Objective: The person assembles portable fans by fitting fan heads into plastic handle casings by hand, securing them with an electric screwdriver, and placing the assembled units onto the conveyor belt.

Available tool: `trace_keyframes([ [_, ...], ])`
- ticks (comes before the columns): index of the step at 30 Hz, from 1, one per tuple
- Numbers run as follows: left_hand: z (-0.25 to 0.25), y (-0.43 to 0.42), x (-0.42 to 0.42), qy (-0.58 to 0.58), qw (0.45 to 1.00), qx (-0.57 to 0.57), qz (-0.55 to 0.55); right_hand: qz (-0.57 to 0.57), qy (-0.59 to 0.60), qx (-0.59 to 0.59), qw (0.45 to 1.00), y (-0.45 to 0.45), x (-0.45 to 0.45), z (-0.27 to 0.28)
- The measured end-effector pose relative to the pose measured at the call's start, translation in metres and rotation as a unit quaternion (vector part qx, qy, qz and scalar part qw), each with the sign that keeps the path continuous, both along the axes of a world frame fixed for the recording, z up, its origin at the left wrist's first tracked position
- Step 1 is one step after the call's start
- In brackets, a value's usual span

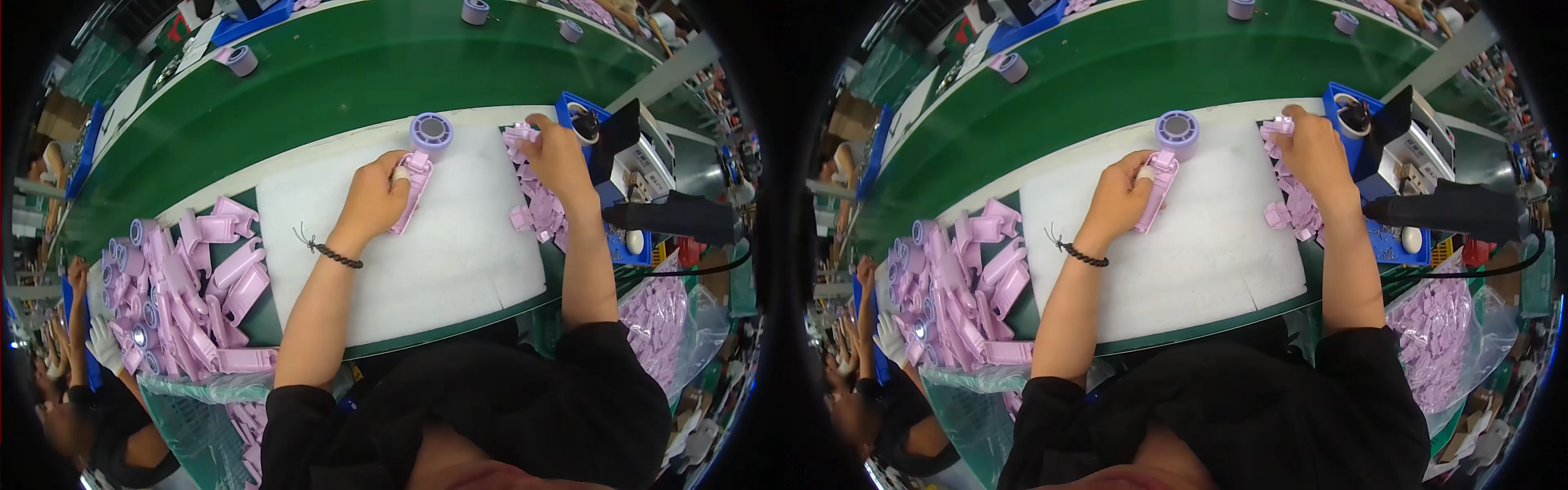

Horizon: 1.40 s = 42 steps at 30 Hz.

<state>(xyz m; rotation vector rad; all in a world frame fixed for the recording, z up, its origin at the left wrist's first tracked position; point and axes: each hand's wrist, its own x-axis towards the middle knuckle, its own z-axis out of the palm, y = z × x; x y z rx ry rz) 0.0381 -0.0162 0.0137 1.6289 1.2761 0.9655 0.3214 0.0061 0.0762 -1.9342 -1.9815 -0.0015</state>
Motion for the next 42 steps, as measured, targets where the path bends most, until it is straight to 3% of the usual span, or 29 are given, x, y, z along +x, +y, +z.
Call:
trace_keyframes([
  [9,0.006,-0.002,-0.003,0.031,0.999,-0.015,-0.036,0.016,0.056,-0.079,0.995,-0.006,-0.008,-0.008],
  [12,0.004,-0.001,-0.007,0.038,0.998,0.022,-0.047,0.04,0.144,-0.075,0.986,-0.027,-0.02,-0.004],
  [14,0.002,-0.001,-0.008,0.049,0.995,0.057,-0.065,0.091,0.378,-0.014,0.921,-0.045,-0.045,-0.009],
  [17,0.008,-0.003,-0.005,0.055,0.996,0.036,-0.067,0.113,0.322,-0.07,0.937,-0.066,-0.064,-0.025],
  [19,0.013,-0.004,-0.008,0.066,0.996,0.017,-0.065,0.194,0.201,0.033,0.96,-0.07,-0.068,-0.043],
  [25,0.003,-0.003,-0.003,0.009,0.999,0.006,-0.044,0.198,0.165,-0.078,0.963,-0.08,-0.057,-0.009],
  [29,-0.001,-0.001,-0.007,0.019,0.997,0.031,-0.073,0.193,0.208,-0.111,0.952,-0.07,-0.07,0.004],
  [32,-0.001,-0.004,-0.011,0.011,0.996,0.03,-0.081,0.212,0.284,-0.015,0.935,-0.046,-0.096,-0.016],
  [34,0.001,-0.003,-0.014,0.008,0.995,0.032,-0.093,0.265,0.288,0.14,0.91,-0.027,-0.108,-0.037],
  [35,0.002,-0.003,-0.015,0.009,0.995,0.032,-0.093,0.264,0.289,0.14,0.91,-0.027,-0.109,-0.037],
  [39,0.002,-0.002,-0.019,-0.044,0.994,-0.012,-0.102,0.219,0.075,0.078,0.97,-0.024,-0.11,-0.035],
  [42,0.003,-0.002,-0.017,-0.085,0.99,-0.047,-0.105,0.234,0.064,0.106,0.964,-0.02,-0.112,-0.043],
])
